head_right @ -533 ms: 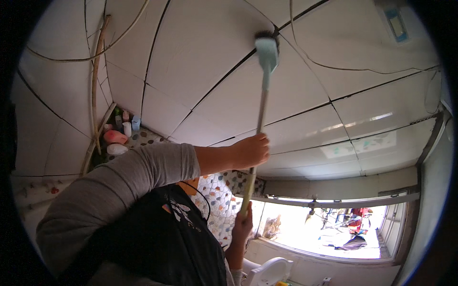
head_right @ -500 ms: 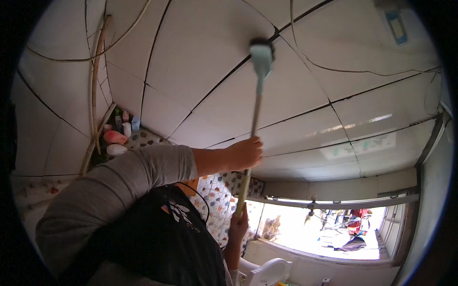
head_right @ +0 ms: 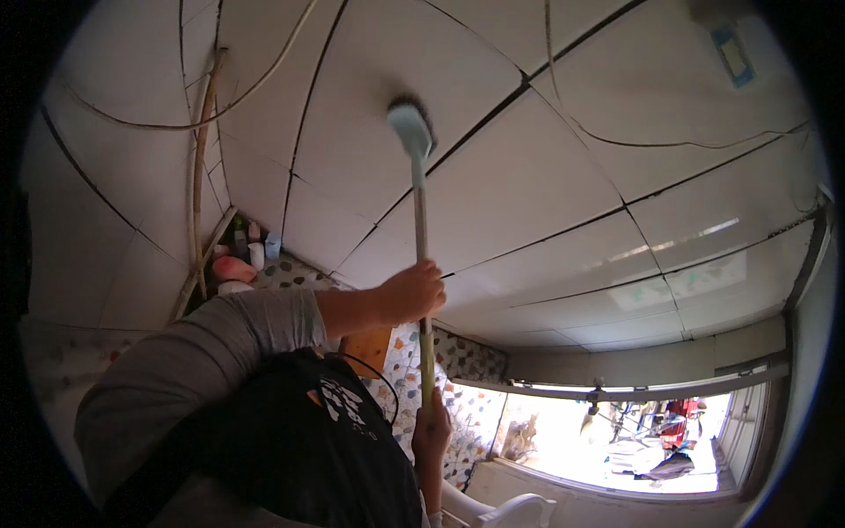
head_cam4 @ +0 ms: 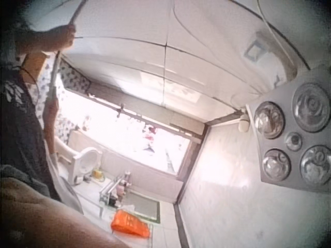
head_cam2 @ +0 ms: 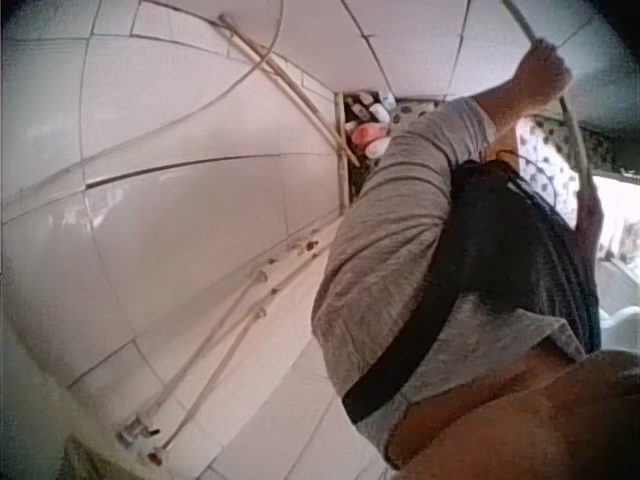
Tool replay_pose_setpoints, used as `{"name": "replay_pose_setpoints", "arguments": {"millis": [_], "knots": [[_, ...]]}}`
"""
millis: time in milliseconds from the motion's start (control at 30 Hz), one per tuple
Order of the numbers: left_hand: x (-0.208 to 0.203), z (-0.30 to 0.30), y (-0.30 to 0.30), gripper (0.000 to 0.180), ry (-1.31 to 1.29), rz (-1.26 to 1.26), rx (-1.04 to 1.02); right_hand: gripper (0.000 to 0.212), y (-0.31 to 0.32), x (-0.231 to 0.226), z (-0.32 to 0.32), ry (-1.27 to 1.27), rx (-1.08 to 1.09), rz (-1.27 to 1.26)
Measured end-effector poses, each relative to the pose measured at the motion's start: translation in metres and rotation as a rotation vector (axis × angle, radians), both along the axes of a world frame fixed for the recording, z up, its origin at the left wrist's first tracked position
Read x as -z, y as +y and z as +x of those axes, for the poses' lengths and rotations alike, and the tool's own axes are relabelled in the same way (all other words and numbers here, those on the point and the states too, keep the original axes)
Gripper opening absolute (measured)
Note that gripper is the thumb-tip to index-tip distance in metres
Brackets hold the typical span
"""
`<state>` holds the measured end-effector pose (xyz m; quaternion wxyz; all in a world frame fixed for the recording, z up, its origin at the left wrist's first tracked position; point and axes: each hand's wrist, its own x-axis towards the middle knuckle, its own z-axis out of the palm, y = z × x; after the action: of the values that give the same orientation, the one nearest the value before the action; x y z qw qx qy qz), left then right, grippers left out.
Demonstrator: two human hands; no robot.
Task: The person scrubs the tiled walls of a bathroom using a long-handled brush. They move around the room to reach different sections, including areas near the ceiling, pipes, and a water heater, and briefly rinse the brush head under the shower faucet.
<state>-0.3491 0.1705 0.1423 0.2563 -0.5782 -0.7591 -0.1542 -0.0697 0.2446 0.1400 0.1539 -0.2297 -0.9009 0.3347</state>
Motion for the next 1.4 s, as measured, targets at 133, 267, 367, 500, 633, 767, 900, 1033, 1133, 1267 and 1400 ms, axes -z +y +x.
{"name": "replay_pose_setpoints", "arguments": {"millis": [133, 267, 367, 500, 633, 767, 900, 1033, 1133, 1267, 1400], "knots": [[-0.025, -0.044, -0.033, 0.009, -0.111, 0.092, -0.06, 0.05, -0.009, -0.024, -0.055, 0.013, -0.104, 0.161], [0.031, -0.059, -0.043, 0.009, -0.177, 0.118, -0.113, 0.053, -0.008, -0.012, -0.074, -0.03, -0.202, 0.268], [0.086, -0.05, -0.038, 0.008, -0.326, 0.0, -0.126, 0.05, -0.013, -0.016, -0.071, -0.273, -0.178, 0.263], [0.103, -0.045, -0.045, 0.01, -0.484, -0.067, -0.123, 0.046, -0.023, -0.025, -0.073, -0.384, -0.245, 0.422], [0.022, -0.06, -0.052, 0.011, -0.229, 0.242, -0.118, 0.042, -0.024, -0.053, -0.075, -0.04, -0.189, 0.444], [-0.046, -0.071, -0.058, 0.01, -0.058, 0.406, -0.08, 0.051, -0.022, -0.073, -0.076, 0.048, -0.152, 0.374], [-0.016, -0.066, -0.04, 0.011, -0.057, 0.438, -0.051, 0.05, -0.012, -0.059, -0.07, -0.053, -0.063, 0.293], [0.046, -0.061, -0.027, 0.011, -0.146, 0.376, -0.05, 0.05, -0.013, -0.042, -0.071, -0.113, -0.123, 0.308], [0.063, -0.058, -0.023, 0.012, -0.222, 0.336, -0.076, 0.048, -0.005, -0.035, -0.073, -0.161, -0.12, 0.273], [0.11, -0.044, -0.031, 0.014, -0.426, -0.027, -0.074, 0.048, -0.009, -0.022, -0.065, -0.387, -0.155, 0.317], [0.111, -0.043, -0.033, 0.015, -0.477, 0.066, -0.065, 0.048, -0.027, -0.022, -0.063, -0.353, -0.12, 0.516]]}}
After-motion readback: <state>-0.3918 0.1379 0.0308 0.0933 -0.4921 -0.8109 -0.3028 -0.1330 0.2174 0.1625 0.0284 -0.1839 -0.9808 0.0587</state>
